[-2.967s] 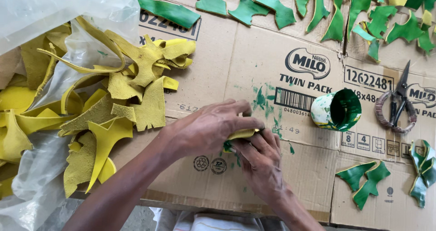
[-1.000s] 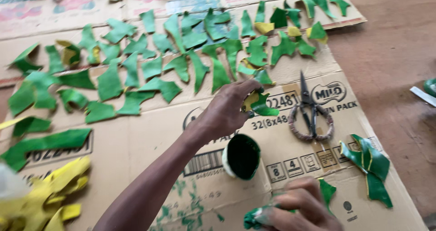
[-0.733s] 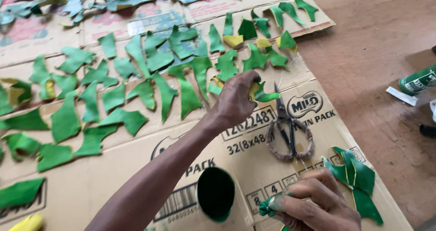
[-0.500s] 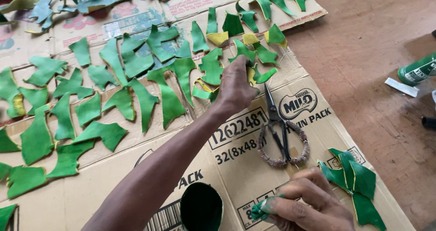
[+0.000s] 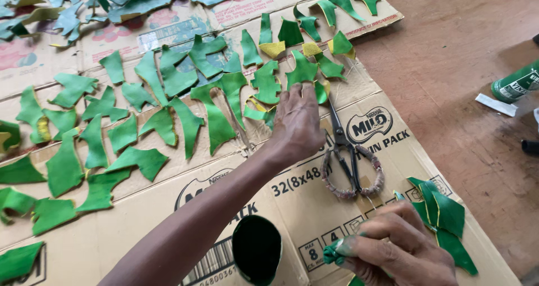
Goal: The person paints yellow foam cutouts green using a small sponge and a paint can. They repeatedly dip the sponge into the paint and apply it to each piece, then place the painted pieces on a cardboard surface to dry.
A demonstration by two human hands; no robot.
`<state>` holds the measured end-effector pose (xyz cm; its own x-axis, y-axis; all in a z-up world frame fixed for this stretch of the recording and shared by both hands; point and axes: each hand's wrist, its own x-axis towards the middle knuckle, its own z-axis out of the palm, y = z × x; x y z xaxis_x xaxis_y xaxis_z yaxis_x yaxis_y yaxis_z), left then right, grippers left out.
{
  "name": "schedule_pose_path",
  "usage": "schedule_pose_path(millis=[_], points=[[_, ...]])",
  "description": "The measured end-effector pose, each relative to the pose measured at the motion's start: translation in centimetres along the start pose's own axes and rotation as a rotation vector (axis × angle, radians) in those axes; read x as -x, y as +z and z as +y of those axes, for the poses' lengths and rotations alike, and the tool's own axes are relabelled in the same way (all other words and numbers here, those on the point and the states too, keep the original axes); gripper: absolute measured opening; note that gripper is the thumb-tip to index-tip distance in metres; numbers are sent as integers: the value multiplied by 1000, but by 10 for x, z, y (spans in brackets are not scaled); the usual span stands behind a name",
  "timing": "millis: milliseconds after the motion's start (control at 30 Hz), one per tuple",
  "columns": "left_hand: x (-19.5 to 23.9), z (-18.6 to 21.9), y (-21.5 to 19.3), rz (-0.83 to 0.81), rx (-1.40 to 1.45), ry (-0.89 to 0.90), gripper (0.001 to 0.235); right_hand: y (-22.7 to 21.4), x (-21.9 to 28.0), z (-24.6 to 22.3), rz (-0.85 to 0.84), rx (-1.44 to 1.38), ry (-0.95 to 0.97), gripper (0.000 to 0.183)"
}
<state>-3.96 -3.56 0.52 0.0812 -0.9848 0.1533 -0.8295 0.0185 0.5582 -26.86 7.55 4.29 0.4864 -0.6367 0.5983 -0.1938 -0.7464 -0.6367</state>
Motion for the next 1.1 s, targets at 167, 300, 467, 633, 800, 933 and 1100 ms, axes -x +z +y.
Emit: schedule_pose_path(millis=[167, 300, 467, 633, 800, 933, 1100], points=[[56, 32, -56, -45, 58, -2, 85, -2, 5, -27, 27, 19, -34, 36], [115, 60, -108, 96, 110, 98, 75, -7, 8, -54, -15, 6, -135, 37], [208, 88, -147, 154, 110, 89, 69, 1, 27, -91, -140, -40, -115, 36], [302, 72, -170, 242, 71, -5, 68, 41, 56, -109, -278, -165, -135, 34], [388, 45, -177, 292, 160, -157, 56, 104, 94, -124, -327, -360, -105, 34], [449, 25, -168, 318, 115, -307, 46, 136, 111, -154, -422, -529, -8, 33], [502, -14, -172, 607, -284, -527, 11, 162, 105, -187, -463, -614, -174, 32]])
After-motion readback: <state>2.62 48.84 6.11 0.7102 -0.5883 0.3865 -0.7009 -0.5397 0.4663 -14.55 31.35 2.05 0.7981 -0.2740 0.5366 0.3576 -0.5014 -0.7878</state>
